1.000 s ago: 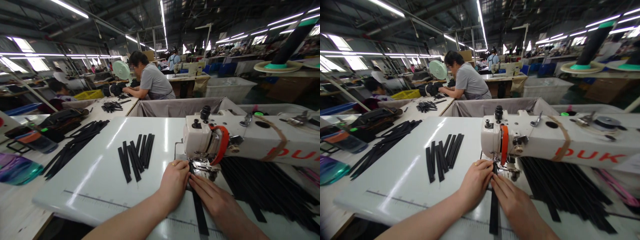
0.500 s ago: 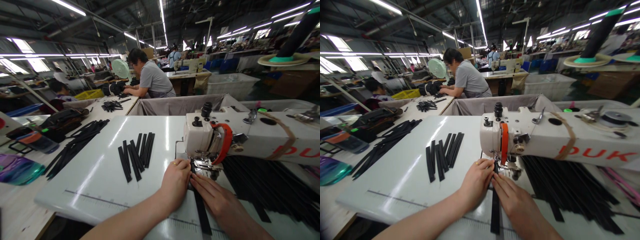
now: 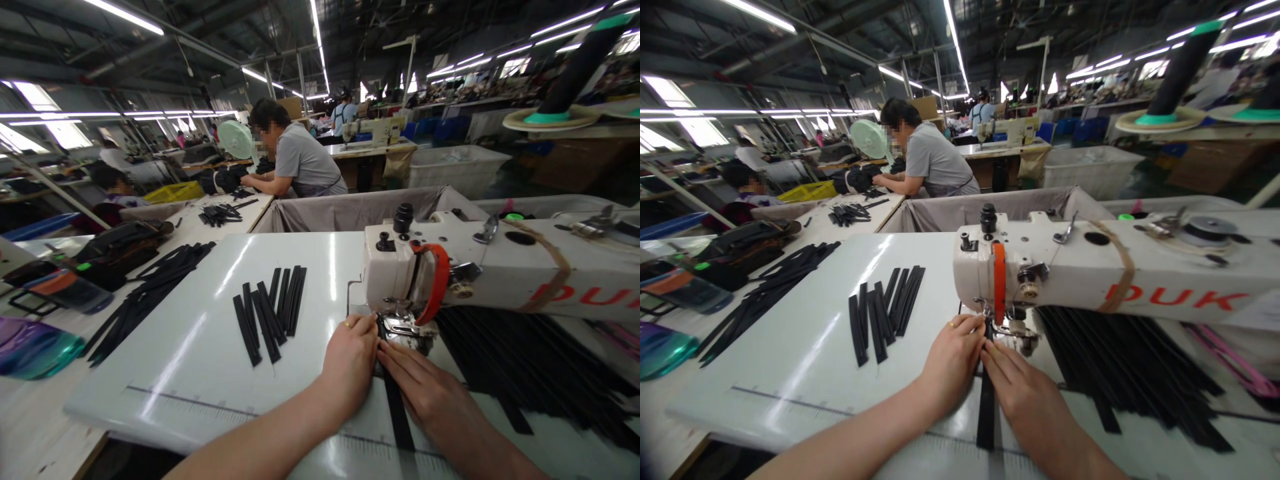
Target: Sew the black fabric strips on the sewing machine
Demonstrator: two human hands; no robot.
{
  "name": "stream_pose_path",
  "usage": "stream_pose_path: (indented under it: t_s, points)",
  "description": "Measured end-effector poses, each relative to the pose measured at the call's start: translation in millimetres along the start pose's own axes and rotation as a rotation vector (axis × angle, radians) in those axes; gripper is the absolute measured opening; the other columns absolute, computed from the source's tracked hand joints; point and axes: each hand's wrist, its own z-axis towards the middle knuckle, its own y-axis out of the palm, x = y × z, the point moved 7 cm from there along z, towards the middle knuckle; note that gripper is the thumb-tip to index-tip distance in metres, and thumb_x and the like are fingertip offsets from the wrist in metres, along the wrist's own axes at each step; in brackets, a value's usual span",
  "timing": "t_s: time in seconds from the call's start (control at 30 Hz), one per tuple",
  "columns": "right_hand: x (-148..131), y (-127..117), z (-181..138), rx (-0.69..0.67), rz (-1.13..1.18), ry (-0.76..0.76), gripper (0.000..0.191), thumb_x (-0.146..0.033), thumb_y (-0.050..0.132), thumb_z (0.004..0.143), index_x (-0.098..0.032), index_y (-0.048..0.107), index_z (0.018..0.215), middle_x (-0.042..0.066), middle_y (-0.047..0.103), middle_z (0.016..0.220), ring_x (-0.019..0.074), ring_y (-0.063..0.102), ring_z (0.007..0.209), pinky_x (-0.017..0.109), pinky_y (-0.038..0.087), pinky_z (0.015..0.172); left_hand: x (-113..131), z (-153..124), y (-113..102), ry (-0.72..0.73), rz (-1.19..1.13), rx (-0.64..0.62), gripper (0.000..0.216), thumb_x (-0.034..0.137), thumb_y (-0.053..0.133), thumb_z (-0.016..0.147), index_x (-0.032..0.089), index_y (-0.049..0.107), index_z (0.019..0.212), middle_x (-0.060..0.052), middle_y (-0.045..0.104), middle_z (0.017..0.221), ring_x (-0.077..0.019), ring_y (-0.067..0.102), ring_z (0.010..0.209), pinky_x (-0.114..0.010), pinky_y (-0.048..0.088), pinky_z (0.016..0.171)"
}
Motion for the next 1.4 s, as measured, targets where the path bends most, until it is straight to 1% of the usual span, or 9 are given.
stream_pose_path:
  t_s: [0.17, 0.33, 0.43, 0.57, 0.7, 0.93, 1.07, 1.2, 1.4]
  points:
    - [3.4, 0.4, 0.0, -0.019, 0.038, 0.036, 0.046, -0.001, 0.039, 0.083, -0.01, 0.063, 0.122, 0.013, 0.068, 0.12, 0.0194, 0.064, 0.111, 0.032, 0.056, 0.092, -1.2, -0.4, -3.9, -0.019, -0.043, 0.025, 0.018, 0.015, 0.045, 0.094, 0.017, 0.063, 0.094, -0.01, 0.067, 0.109, -0.0226, 0.058, 0.101, -0.041, 0.052, 0.095]
    - [7.1, -5.8, 4.0, 0.014, 0.068, 0.063, 0.048, 0.002, 0.036, 0.083, -0.011, 0.062, 0.12, 0.012, 0.068, 0.119, 0.0198, 0.063, 0.112, 0.034, 0.056, 0.092, -6.0, 2.1, -7.1, -0.065, -0.075, 0.048, 0.023, 0.018, 0.043, 0.096, 0.017, 0.064, 0.086, -0.009, 0.067, 0.099, -0.0228, 0.057, 0.095, -0.04, 0.052, 0.091]
    - [8.2, -14.0, 6.0, 0.042, 0.134, 0.085, 0.04, -0.001, 0.037, 0.085, -0.014, 0.066, 0.11, 0.01, 0.071, 0.108, 0.0188, 0.066, 0.103, 0.031, 0.056, 0.089, -7.9, 2.7, -8.0, -0.092, -0.115, 0.051, 0.024, 0.015, 0.042, 0.095, 0.016, 0.063, 0.085, -0.008, 0.066, 0.102, -0.0225, 0.056, 0.097, -0.041, 0.051, 0.093]
    - [9.2, -22.5, 5.9, 0.022, 0.262, 0.113, 0.032, -0.006, 0.039, 0.088, -0.019, 0.068, 0.091, 0.006, 0.07, 0.088, 0.0164, 0.067, 0.082, 0.027, 0.057, 0.074, -8.5, 0.8, -9.7, -0.106, -0.152, 0.081, 0.022, 0.014, 0.043, 0.094, 0.017, 0.064, 0.089, -0.008, 0.066, 0.106, -0.0227, 0.055, 0.101, -0.041, 0.05, 0.095]
    - [9.3, -24.6, 4.5, 0.004, 0.352, 0.104, 0.031, -0.007, 0.041, 0.089, -0.022, 0.068, 0.086, 0.003, 0.067, 0.08, 0.0148, 0.064, 0.076, 0.025, 0.054, 0.07, -7.9, -1.1, -10.2, -0.093, -0.152, 0.099, 0.022, 0.015, 0.043, 0.095, 0.016, 0.064, 0.094, -0.009, 0.067, 0.106, -0.0232, 0.055, 0.101, -0.041, 0.05, 0.094]
    - [16.8, -18.8, 4.1, 0.017, 0.244, 0.12, 0.03, -0.01, 0.043, 0.088, -0.022, 0.068, 0.097, 0.004, 0.07, 0.091, 0.0177, 0.064, 0.09, 0.03, 0.053, 0.083, -9.0, -1.6, -6.2, -0.107, -0.158, 0.071, 0.022, 0.013, 0.043, 0.094, 0.016, 0.064, 0.089, -0.009, 0.066, 0.106, -0.0228, 0.056, 0.101, -0.042, 0.05, 0.095]
    - [22.2, -11.8, 5.8, -0.01, 0.203, 0.12, 0.031, -0.008, 0.044, 0.086, -0.021, 0.065, 0.105, 0.004, 0.07, 0.099, 0.0197, 0.063, 0.095, 0.035, 0.053, 0.087, -8.3, -1.8, -4.4, -0.1, -0.144, 0.057, 0.022, 0.014, 0.043, 0.094, 0.016, 0.064, 0.092, -0.009, 0.067, 0.109, -0.023, 0.056, 0.103, -0.043, 0.049, 0.098]
    - [24.7, -5.4, 7.3, -0.031, 0.126, 0.115, 0.036, -0.007, 0.042, 0.085, -0.018, 0.063, 0.111, 0.007, 0.069, 0.104, 0.0221, 0.063, 0.094, 0.039, 0.054, 0.084, -7.3, -2.3, -5.7, -0.094, -0.156, 0.061, 0.022, 0.014, 0.042, 0.095, 0.015, 0.064, 0.096, -0.009, 0.067, 0.112, -0.0228, 0.056, 0.104, -0.041, 0.049, 0.098]
    - [21.2, -3.6, 9.2, -0.033, 0.028, 0.106, 0.036, -0.006, 0.04, 0.085, -0.014, 0.063, 0.112, 0.01, 0.068, 0.106, 0.0245, 0.063, 0.094, 0.041, 0.056, 0.081, -7.1, -2.0, -4.5, -0.102, -0.155, 0.035, 0.022, 0.014, 0.043, 0.095, 0.016, 0.064, 0.09, -0.009, 0.066, 0.115, -0.023, 0.056, 0.104, -0.042, 0.049, 0.098]
